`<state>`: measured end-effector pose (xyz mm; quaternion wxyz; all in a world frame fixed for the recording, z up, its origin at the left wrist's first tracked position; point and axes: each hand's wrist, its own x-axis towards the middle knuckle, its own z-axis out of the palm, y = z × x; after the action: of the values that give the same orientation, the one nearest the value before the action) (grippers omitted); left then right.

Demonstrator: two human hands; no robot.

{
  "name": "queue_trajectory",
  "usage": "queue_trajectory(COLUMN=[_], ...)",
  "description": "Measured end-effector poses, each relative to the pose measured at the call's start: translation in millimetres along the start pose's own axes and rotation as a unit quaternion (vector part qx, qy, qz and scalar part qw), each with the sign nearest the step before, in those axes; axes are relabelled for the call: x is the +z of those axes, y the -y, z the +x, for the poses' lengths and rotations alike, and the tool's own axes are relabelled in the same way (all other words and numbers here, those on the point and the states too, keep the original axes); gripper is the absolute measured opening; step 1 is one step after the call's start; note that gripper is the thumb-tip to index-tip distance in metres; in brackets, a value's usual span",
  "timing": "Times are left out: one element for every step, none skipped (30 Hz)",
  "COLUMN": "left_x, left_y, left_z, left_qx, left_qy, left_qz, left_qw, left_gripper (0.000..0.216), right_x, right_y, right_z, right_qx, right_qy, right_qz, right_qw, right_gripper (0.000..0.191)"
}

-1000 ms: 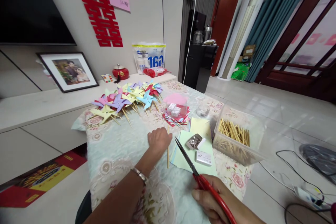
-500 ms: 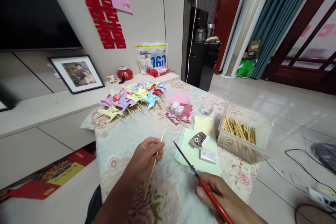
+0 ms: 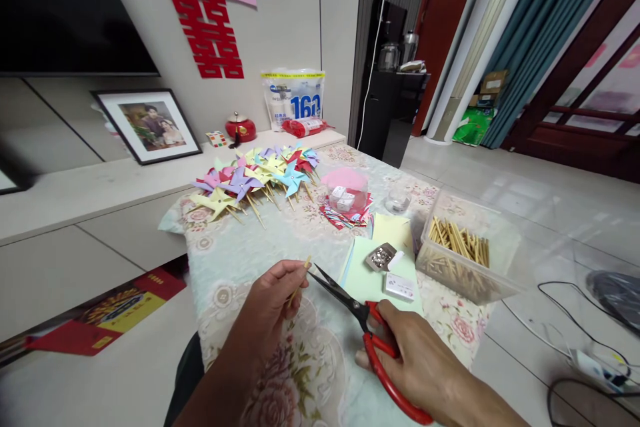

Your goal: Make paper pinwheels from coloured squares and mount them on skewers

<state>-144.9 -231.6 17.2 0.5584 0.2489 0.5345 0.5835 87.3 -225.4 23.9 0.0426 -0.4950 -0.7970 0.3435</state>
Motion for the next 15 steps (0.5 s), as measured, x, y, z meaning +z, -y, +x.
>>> queue_trajectory(left_x=[0.0, 0.2, 0.5, 0.8, 1.2, 1.6, 2.0, 2.4, 2.8, 3.2, 3.5, 3.7, 3.9, 3.9, 3.9], left_y=[0.0, -0.3, -0.9, -1.6, -2.3, -3.0, -3.6, -3.9, -3.9, -3.6, -3.2, -2.8, -2.4, -2.2, -2.2], left_z=[-0.6, -1.1, -1.5, -1.9, -2.2, -2.6, -3.0, -3.4, -3.9, -4.5, -5.3, -6.1, -6.9, -7.8, -8.6], left_qx=[-0.001, -0.004, -0.006, -0.008, -0.01, -0.011, -0.012, -0.015, -0.018, -0.021, -0.023, -0.025, -0.027, -0.028, -0.03], left_qy=[-0.002, -0.004, -0.004, -0.004, -0.001, 0.001, 0.004, 0.007, 0.009, 0.011, 0.014, 0.019, 0.025, 0.033, 0.039], left_qz=[-0.002, -0.004, -0.006, -0.007, -0.008, -0.009, -0.009, -0.008, -0.006, -0.004, -0.002, 0.0, 0.001, 0.001, 0.003], left_qw=[1.0, 1.0, 1.0, 1.0, 1.0, 1.0, 1.0, 1.0, 1.0, 1.0, 1.0, 1.0, 0.999, 0.999, 0.999], left_gripper=[0.024, 0.023, 0.022, 0.021, 0.02, 0.019, 0.019, 0.018, 0.018, 0.018, 0.018, 0.017, 0.017, 0.017, 0.017], right_x=[-0.2, -0.5, -0.8, -1.2, -1.4, -1.7, -2.1, -2.6, -3.2, -4.0, -4.9, -5.9, -6.8, -7.6, -8.3], right_y=[1.9, 3.7, 5.4, 6.8, 7.9, 8.8, 9.5, 10.3, 11.1, 12.0, 13.0, 14.0, 14.8, 15.4, 15.7], right_z=[0.5, 1.0, 1.5, 2.0, 2.5, 3.0, 3.4, 3.9, 4.4, 5.1, 5.8, 6.5, 7.2, 7.7, 8.1], right_qx=[-0.002, -0.003, -0.003, -0.003, -0.004, -0.006, -0.009, -0.011, -0.012, -0.012, -0.012, -0.013, -0.015, -0.018, -0.021], right_qy=[-0.001, -0.001, 0.0, 0.0, -0.001, -0.002, -0.003, -0.004, -0.004, -0.004, -0.003, -0.002, 0.0, 0.001, 0.004], right_qz=[-0.004, -0.007, -0.009, -0.009, -0.007, -0.002, 0.002, 0.006, 0.009, 0.01, 0.008, 0.004, -0.001, -0.003, -0.005], right_qw=[1.0, 1.0, 1.0, 1.0, 1.0, 1.0, 1.0, 1.0, 1.0, 1.0, 1.0, 1.0, 1.0, 1.0, 1.0], right_gripper=[0.025, 0.025, 0.025, 0.025, 0.024, 0.024, 0.023, 0.023, 0.024, 0.025, 0.027, 0.029, 0.03, 0.031, 0.031])
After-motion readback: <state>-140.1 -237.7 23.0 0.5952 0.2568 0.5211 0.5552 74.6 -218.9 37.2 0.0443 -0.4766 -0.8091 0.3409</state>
